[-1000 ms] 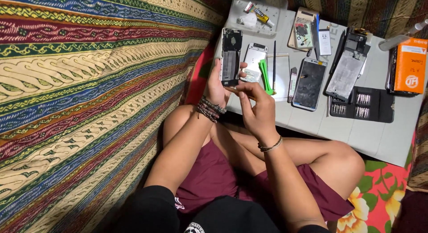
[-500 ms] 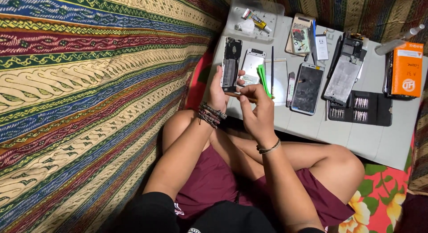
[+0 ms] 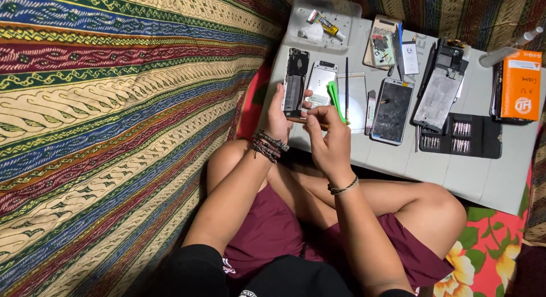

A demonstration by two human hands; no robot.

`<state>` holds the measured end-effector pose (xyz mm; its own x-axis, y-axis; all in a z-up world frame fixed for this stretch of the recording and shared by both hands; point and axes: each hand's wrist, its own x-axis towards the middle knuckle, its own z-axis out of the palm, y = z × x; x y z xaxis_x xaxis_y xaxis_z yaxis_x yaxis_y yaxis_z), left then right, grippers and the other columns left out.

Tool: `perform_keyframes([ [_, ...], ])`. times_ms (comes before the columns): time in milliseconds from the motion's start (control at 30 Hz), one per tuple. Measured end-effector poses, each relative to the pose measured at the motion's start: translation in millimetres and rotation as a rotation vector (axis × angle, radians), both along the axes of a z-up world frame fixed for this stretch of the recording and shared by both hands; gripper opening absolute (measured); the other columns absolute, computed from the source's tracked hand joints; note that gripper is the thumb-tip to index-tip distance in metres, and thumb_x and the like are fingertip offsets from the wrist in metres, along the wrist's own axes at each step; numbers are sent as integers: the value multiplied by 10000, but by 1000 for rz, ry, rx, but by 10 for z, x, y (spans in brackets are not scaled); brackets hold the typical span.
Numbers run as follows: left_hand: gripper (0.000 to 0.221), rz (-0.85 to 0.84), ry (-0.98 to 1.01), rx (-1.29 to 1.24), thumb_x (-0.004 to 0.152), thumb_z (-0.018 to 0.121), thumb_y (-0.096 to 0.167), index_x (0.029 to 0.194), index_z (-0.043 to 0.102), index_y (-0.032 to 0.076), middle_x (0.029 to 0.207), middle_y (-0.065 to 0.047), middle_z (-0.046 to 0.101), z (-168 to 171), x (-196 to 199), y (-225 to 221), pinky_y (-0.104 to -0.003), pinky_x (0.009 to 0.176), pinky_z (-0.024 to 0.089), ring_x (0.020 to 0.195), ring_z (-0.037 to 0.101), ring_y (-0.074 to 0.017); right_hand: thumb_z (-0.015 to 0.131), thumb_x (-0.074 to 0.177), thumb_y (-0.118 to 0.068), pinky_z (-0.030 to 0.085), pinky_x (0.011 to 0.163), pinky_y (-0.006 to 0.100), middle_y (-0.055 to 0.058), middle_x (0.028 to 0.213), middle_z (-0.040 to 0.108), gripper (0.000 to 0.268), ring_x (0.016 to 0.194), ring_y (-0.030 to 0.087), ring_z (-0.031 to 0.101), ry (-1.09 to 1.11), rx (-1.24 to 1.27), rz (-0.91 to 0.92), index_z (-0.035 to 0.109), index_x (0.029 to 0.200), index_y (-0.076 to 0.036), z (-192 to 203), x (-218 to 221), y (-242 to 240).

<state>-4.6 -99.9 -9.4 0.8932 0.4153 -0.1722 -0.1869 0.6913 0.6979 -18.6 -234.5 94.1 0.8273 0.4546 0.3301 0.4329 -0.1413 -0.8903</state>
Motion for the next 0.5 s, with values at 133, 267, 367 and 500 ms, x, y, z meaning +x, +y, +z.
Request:
perform_keyframes([
  [133, 654, -6, 15, 7, 1037, 419, 610, 1144, 706, 32, 1120, -188, 752, -110, 42, 9, -209, 608, 625, 846, 768, -199, 549, 1061, -72, 575, 664, 370, 128, 708, 703, 123, 649, 251, 707, -16, -10, 1, 644, 1131, -37, 149, -67, 25],
  [267, 646, -6, 0, -1, 1039, 406, 603, 1136, 703, 38, 1117, -193, 753, 19, 10, 44, -217, 595, 625, 844, 772, -203, 616, 991, -11, 599, 769, 434, 180, 932, 747, 138, 863, 338, 750, -53, -2, 32, 647, 1123, -29, 35, -4, -3],
  [367, 636, -8, 3, -11, 1040, 406, 603, 1138, 698, 47, 1115, -186, 754, -49, 19, 6, -214, 586, 621, 844, 769, -195, 625, 1005, -45, 606, 753, 397, 146, 924, 756, 106, 841, 288, 755, -55, -4, 20, 670, 1102, -46, -14, 9, -6],
  [500, 638, -20, 9, -25, 1037, 416, 609, 1129, 703, 47, 1114, -186, 752, -76, 14, 2, -211, 586, 615, 844, 767, -196, 612, 1008, -2, 622, 745, 407, 172, 933, 762, 126, 873, 321, 767, -42, -7, 16, 680, 1109, -30, 4, 13, -22],
])
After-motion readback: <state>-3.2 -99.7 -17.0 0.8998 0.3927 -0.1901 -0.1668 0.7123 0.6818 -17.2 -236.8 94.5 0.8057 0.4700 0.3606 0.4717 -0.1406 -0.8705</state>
